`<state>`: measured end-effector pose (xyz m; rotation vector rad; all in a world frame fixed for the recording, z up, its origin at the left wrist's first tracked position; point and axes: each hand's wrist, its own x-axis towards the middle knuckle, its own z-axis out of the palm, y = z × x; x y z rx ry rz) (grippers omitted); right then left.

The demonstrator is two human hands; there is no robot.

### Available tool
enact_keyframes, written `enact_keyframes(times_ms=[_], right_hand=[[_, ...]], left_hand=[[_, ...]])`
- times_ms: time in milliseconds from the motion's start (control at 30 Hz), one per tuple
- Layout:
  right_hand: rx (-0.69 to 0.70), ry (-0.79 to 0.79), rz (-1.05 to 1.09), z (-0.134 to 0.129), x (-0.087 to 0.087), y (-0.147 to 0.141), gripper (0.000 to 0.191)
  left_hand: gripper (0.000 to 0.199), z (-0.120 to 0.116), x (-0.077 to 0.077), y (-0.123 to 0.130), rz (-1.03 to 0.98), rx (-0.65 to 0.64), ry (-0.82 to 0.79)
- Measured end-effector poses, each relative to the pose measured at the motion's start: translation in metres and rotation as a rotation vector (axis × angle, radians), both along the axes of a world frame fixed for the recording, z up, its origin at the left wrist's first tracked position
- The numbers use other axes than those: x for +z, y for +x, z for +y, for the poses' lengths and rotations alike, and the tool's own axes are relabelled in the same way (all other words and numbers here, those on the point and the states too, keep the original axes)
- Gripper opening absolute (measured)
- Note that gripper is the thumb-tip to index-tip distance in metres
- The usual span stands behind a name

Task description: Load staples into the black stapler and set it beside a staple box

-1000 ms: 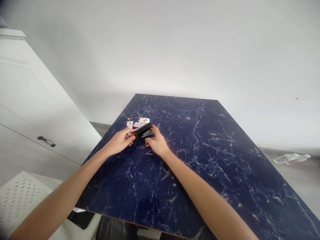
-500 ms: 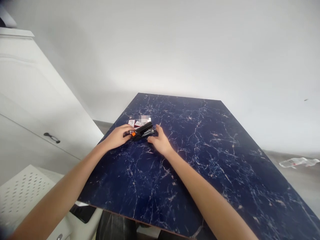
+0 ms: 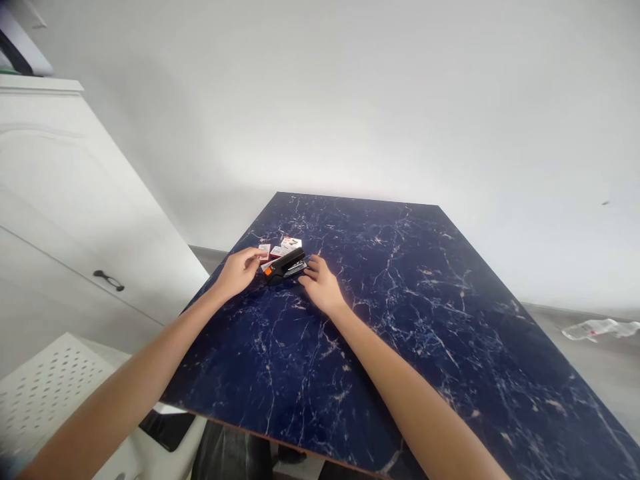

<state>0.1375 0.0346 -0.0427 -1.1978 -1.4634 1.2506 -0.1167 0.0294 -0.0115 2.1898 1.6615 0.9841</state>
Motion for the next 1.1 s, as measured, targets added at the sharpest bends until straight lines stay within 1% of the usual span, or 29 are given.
enact_keyframes(times_ms=[33, 100, 167, 267, 300, 333, 400, 433, 467, 500, 533, 600, 633, 733, 833, 967, 1033, 1100], right_hand=[[-0.002, 0.004, -0.009, 0.0, 0.001, 0.0, 0.072], [0.028, -0.011, 0.009, -0.001, 0.002, -0.002, 0.076], [0.107, -0.059, 0.088, -0.001, 0.004, -0.008, 0.084], [0.221, -0.097, 0.18, 0.008, 0.009, -0.023, 0.097], [0.226, -0.091, 0.16, 0.015, 0.012, -0.028, 0.101], [0.201, -0.087, 0.111, 0.025, 0.016, -0.032, 0.103], [0.088, -0.062, -0.024, 0.049, 0.025, -0.035, 0.095], [0.009, -0.023, -0.101, 0.062, 0.03, -0.035, 0.085], [-0.027, 0.057, -0.188, 0.075, 0.034, -0.035, 0.073], [-0.032, 0.155, -0.254, 0.087, 0.037, -0.036, 0.064], [0.0, 0.206, -0.297, 0.097, 0.039, -0.037, 0.055], [0.097, 0.228, -0.337, 0.109, 0.038, -0.042, 0.039], [0.141, 0.218, -0.345, 0.111, 0.037, -0.045, 0.037], [0.22, 0.214, -0.398, 0.108, 0.032, -0.05, 0.041], [0.286, 0.236, -0.509, 0.098, 0.035, -0.045, 0.042], [0.393, 0.262, -0.636, 0.08, 0.043, -0.026, 0.04], [0.408, 0.278, -0.682, 0.066, 0.045, -0.012, 0.038], [0.407, 0.293, -0.722, 0.048, 0.046, 0.006, 0.034]], left_hand=[[0.041, 0.006, -0.002, -0.001, 0.056, 0.01, 0.028], [0.041, 0.017, -0.005, -0.002, 0.165, -0.012, 0.036], [0.042, 0.024, -0.007, -0.004, 0.235, -0.055, 0.01], [0.043, 0.025, -0.007, -0.01, 0.276, -0.074, -0.023], [0.043, 0.023, -0.007, -0.013, 0.275, -0.063, -0.025], [0.043, 0.021, -0.006, -0.017, 0.27, -0.05, -0.024], [0.042, 0.017, -0.004, -0.023, 0.253, -0.025, -0.011], [0.041, 0.016, -0.005, -0.025, 0.249, -0.018, -0.003], [0.041, 0.015, -0.006, -0.026, 0.249, -0.013, 0.002], [0.042, 0.015, -0.007, -0.026, 0.254, -0.007, 0.001], [0.044, 0.016, -0.009, -0.025, 0.263, -0.005, -0.011], [0.048, 0.017, -0.014, -0.023, 0.284, -0.017, -0.059], [0.05, 0.018, -0.015, -0.022, 0.293, -0.036, -0.083], [0.051, 0.018, -0.015, -0.019, 0.308, -0.118, -0.105], [0.048, 0.015, -0.01, -0.017, 0.298, -0.168, -0.072], [0.041, 0.007, -0.006, -0.012, 0.267, -0.249, -0.055], [0.039, 0.002, -0.006, -0.004, 0.25, -0.306, -0.045], [0.037, -0.006, -0.008, 0.009, 0.234, -0.372, -0.033]])
